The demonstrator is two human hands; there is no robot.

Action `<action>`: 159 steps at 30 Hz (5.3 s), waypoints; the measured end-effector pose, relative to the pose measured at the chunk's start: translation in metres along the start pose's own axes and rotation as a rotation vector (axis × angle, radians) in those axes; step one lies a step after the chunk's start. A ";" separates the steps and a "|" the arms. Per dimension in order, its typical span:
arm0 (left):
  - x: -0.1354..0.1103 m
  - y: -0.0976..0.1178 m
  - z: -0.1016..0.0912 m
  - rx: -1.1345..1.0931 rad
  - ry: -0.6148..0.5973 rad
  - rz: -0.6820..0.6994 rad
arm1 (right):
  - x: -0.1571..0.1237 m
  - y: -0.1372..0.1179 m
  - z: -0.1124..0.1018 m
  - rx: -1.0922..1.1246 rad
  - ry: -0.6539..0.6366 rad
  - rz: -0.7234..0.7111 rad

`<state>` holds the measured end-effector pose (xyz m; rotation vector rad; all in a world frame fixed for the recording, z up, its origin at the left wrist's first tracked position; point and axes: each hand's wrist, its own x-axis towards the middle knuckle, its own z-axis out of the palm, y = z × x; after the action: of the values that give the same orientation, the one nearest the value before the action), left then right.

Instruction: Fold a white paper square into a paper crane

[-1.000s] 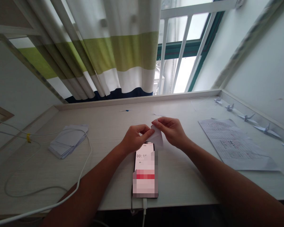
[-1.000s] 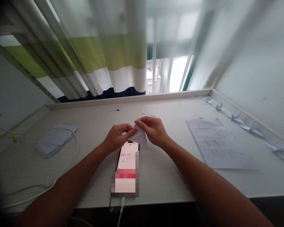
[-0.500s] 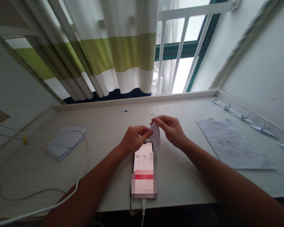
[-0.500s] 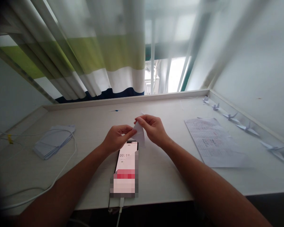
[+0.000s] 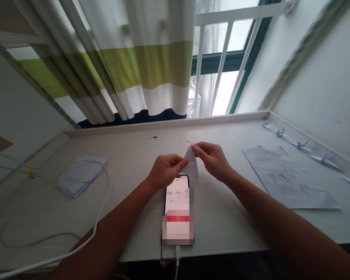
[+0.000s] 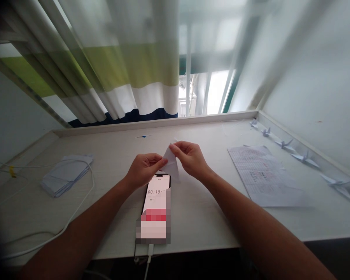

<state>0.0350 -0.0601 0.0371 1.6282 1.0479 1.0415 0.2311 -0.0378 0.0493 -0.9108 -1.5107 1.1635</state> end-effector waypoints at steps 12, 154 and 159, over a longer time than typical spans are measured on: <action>0.001 -0.005 -0.002 -0.009 0.035 -0.008 | 0.001 0.004 0.001 0.038 -0.048 0.044; 0.016 -0.008 -0.019 -0.209 0.160 -0.206 | 0.005 0.020 -0.009 -0.331 -0.279 0.128; 0.017 -0.011 -0.021 -0.188 0.110 -0.165 | 0.007 0.025 -0.011 -0.169 -0.317 0.186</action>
<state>0.0176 -0.0369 0.0344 1.3241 1.1021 1.0930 0.2404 -0.0223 0.0276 -1.0334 -1.8318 1.3796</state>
